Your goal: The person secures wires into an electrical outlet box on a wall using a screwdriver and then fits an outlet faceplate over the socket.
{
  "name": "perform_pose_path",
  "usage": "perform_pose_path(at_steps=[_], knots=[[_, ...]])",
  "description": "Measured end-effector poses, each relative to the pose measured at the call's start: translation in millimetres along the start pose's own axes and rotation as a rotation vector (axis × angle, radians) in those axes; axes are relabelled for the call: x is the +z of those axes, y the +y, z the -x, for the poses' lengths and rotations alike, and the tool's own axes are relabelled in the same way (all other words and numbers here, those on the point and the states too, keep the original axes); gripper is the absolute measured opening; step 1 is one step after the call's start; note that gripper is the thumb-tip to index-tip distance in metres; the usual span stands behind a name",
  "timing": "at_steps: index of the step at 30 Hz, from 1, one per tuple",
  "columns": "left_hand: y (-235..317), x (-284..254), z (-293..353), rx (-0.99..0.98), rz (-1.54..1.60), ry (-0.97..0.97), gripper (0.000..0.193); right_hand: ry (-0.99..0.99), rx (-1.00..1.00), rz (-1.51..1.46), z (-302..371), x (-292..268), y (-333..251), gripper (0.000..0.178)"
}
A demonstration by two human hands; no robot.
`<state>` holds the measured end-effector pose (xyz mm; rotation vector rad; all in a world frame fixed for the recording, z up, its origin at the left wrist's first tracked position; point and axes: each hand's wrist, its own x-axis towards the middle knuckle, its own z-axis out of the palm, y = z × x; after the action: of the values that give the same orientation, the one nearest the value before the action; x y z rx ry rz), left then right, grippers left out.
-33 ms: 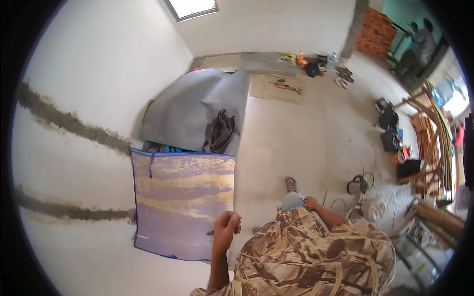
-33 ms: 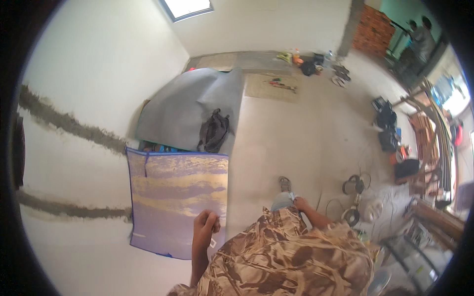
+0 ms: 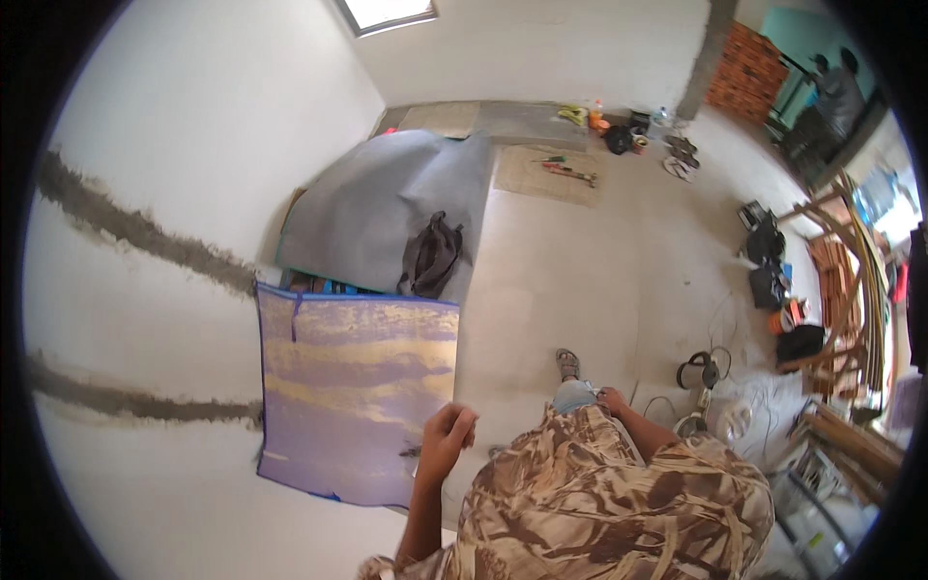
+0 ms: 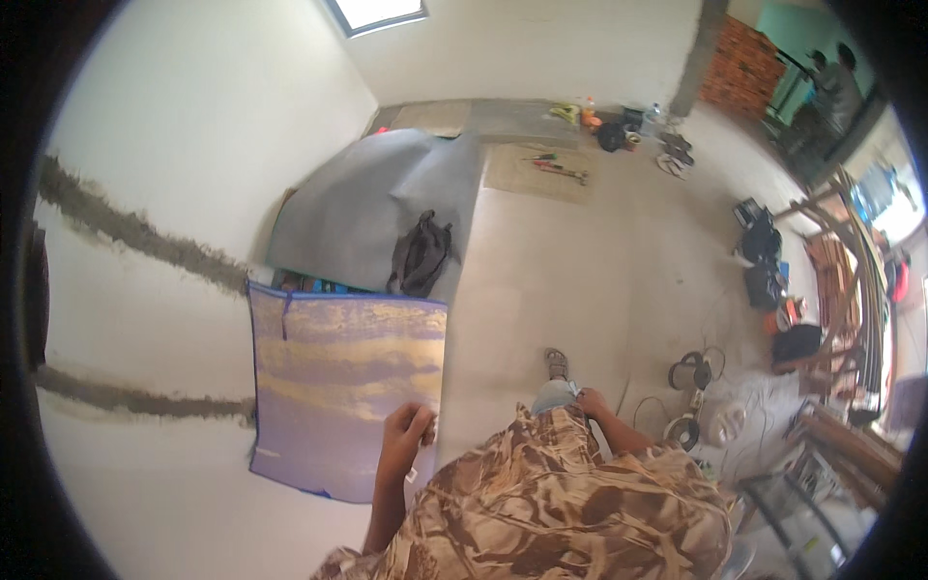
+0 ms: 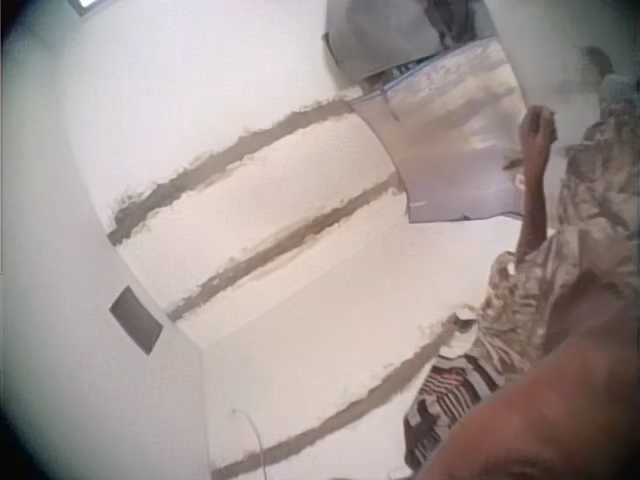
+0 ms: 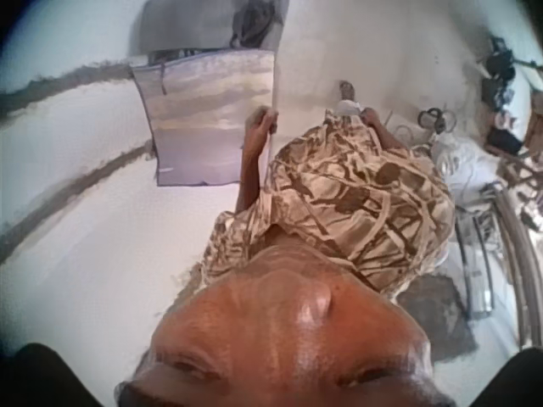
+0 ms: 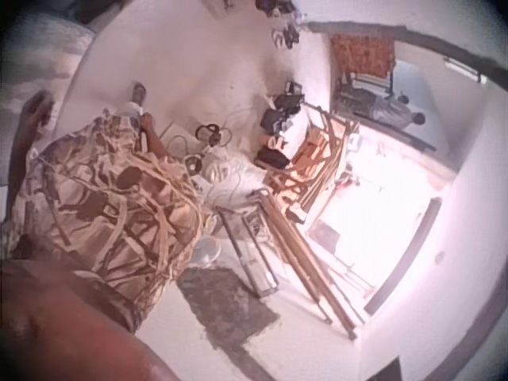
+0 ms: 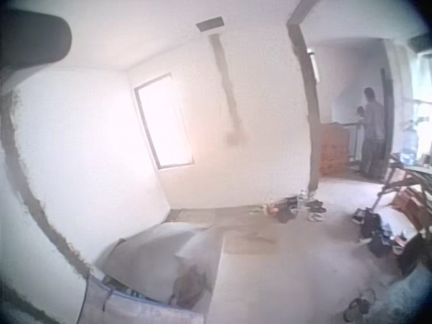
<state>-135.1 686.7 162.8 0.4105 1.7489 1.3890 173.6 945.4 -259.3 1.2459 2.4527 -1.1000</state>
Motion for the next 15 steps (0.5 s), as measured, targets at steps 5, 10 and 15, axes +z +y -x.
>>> perform_pose_path(at_steps=[5, 10, 15], knots=[[-15.1, 49.1, -94.4, -0.009, -0.249, -0.148, 0.032, -0.164, 0.422, -0.443, -35.7, -51.3, 43.9, 0.021], [7.7, 90.5, -150.5, 0.072, -0.586, -0.186, 0.038, -0.155, 0.633, -0.496, -89.8, -85.4, 138.1, 0.029], [-23.2, 112.3, -241.7, 0.022, -0.532, -0.273, 0.035, -0.329, -0.17, 0.735, -180.5, -87.2, 205.2, 0.025]])
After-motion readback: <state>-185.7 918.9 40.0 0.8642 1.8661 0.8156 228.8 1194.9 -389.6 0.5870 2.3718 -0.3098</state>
